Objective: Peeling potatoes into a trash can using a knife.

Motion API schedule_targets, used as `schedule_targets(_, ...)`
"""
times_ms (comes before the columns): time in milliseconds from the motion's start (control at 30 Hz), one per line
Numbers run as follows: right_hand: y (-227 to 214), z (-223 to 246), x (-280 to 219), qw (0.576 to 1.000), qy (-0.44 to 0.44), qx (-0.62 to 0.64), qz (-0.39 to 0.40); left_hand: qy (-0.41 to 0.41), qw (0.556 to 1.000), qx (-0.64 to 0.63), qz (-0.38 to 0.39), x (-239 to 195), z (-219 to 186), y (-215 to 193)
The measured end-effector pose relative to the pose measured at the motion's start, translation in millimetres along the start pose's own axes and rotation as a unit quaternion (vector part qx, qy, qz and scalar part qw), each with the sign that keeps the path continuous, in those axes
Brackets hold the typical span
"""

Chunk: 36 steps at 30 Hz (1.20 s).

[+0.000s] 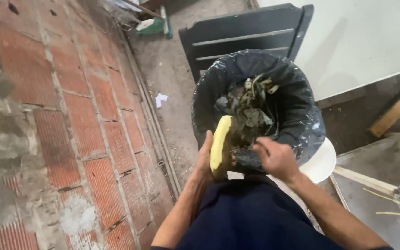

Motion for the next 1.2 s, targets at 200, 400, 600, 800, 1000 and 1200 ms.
schedule_targets(200,15.7,47.6,-12.6,0.990,-0.126,0.005,0.055,0.013,0.999,-0.034,0.007,12.7,0.6,0.9)
schedule_targets(400,24.9,43.1,1.8,0.988,-0.128,-0.053,0.070,-0.030,0.999,-0.039,0.002,12.5,15.1,-11.4)
schedule_targets(600,40.4,25.7,32.2,0.990,-0.095,-0.097,0.023,-0.036,0.997,-0.045,-0.045,2.3,5.5,1.1)
schedule_targets(800,61.3,-24.2,48.0,0.986,-0.003,-0.160,0.038,-0.045,0.999,-0.007,-0.015,4.0,18.0,-12.9)
schedule_targets(1000,39.3,-60.4,54.7,0.975,0.174,-0.127,0.049,-0.047,0.995,-0.073,0.055,-12.4,-5.5,46.4)
schedule_targets(1200,7.4,-19.8,28.6,0.995,0.081,-0.031,0.047,0.023,0.998,-0.031,0.046,6.3,-5.0,9.7)
Point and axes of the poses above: each hand's wrist, its own x-axis towards the middle knuckle, its own y-axis out of the palm, z = x × y, the point moved 7 cm from there along x, towards the middle knuckle, and after that the axes turned 12 degrees about y, right-handed, at the moved point
